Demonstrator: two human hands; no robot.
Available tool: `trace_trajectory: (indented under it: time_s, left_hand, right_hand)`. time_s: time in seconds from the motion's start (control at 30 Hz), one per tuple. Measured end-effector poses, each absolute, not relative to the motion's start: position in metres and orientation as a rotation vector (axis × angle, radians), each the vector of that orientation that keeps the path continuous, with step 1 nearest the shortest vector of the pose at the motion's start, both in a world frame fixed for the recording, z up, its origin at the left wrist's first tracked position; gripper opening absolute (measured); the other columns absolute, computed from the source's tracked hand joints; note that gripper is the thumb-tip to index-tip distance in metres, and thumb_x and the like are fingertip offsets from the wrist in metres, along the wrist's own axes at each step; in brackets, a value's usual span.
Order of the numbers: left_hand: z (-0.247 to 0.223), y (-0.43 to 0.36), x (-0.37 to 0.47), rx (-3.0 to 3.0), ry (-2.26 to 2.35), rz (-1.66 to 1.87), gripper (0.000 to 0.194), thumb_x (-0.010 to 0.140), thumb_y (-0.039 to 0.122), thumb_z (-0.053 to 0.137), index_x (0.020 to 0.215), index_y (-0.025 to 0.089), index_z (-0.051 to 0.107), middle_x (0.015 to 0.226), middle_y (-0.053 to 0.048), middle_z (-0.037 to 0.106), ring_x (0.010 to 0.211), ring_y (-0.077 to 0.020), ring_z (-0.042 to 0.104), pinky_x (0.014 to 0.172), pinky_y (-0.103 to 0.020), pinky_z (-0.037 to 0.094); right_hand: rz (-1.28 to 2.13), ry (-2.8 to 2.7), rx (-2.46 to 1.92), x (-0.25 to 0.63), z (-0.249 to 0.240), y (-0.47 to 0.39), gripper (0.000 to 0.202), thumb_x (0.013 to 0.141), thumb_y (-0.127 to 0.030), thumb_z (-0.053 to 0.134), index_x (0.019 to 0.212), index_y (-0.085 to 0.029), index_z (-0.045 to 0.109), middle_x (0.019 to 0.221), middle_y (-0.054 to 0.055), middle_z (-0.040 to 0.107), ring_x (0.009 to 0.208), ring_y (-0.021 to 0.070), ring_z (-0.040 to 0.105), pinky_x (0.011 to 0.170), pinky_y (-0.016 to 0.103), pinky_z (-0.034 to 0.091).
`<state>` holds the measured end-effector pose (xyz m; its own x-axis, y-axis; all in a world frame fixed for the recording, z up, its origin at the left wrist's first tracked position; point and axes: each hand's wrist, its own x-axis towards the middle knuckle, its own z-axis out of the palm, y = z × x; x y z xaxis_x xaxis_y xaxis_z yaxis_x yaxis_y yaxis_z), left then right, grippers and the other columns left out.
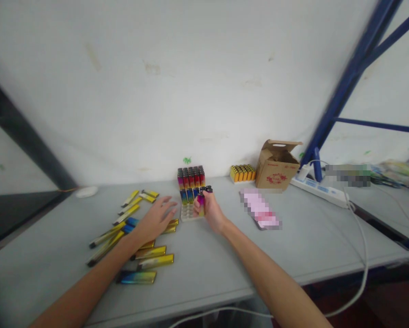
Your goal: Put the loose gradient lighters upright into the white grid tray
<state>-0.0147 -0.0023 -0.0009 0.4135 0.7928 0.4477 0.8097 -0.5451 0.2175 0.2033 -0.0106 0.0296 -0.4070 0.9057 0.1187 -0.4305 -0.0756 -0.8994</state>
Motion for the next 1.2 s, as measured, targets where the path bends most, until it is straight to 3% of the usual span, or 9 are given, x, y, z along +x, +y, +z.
trace_trajectory:
  time_s: [0.17,0.33,0.57,0.8,1.2]
  left_hand:
    - [0.000,-0.003,-0.014,-2.628,-1.499,-0.818,0.040,0.095,0.039,0.035,0.111,0.014,0.062,0.126,-0.015,0.054,0.120,-0.0265,0.050,0.106,-0.045,0.039]
    - [0.004,-0.005,-0.013,-2.648,-1.509,-0.893,0.039,0.095,0.038,0.035,0.119,0.014,0.056,0.126,-0.014,0.055,0.119,-0.0249,0.051,0.106,-0.044,0.040]
    - [0.006,-0.005,-0.011,-2.660,-1.510,-0.926,0.037,0.095,0.036,0.037,0.120,0.015,0.054,0.124,-0.013,0.057,0.117,-0.0239,0.052,0.104,-0.043,0.041]
    - [0.003,-0.004,-0.013,-2.645,-1.486,-0.942,0.035,0.094,0.037,0.040,0.117,0.016,0.056,0.121,-0.012,0.058,0.115,-0.0238,0.054,0.103,-0.043,0.043]
    - [0.001,-0.003,-0.012,-2.637,-1.522,-0.889,0.040,0.094,0.040,0.037,0.115,0.014,0.059,0.126,-0.013,0.058,0.118,-0.0245,0.053,0.106,-0.044,0.041]
  right_hand:
    - [1.459,-1.349,-0.665,0.197,0.023,-0.013,0.058,0.078,-0.072,0.044,0.056,-0.019,0.047,0.052,-0.002,0.044,0.052,0.0125,0.047,0.059,0.028,0.037]
    - [1.386,-1.333,-0.707,0.195,0.028,-0.017,0.055,0.079,-0.070,0.046,0.060,-0.018,0.049,0.051,-0.004,0.043,0.050,0.0118,0.047,0.057,0.027,0.036]
    - [1.754,-1.026,-0.678,0.205,0.033,-0.013,0.046,0.078,-0.061,0.043,0.056,-0.021,0.037,0.044,-0.009,0.025,0.036,0.0066,0.021,0.041,0.023,0.017]
    - [1.648,-1.160,-0.917,0.200,0.029,-0.014,0.043,0.079,-0.052,0.042,0.049,-0.022,0.035,0.040,-0.009,0.025,0.036,0.0060,0.019,0.039,0.023,0.015]
    - [1.638,-1.008,-1.044,0.193,0.039,-0.027,0.035,0.082,-0.041,0.033,0.053,-0.021,0.033,0.042,-0.010,0.021,0.036,0.0063,0.015,0.039,0.022,0.014]
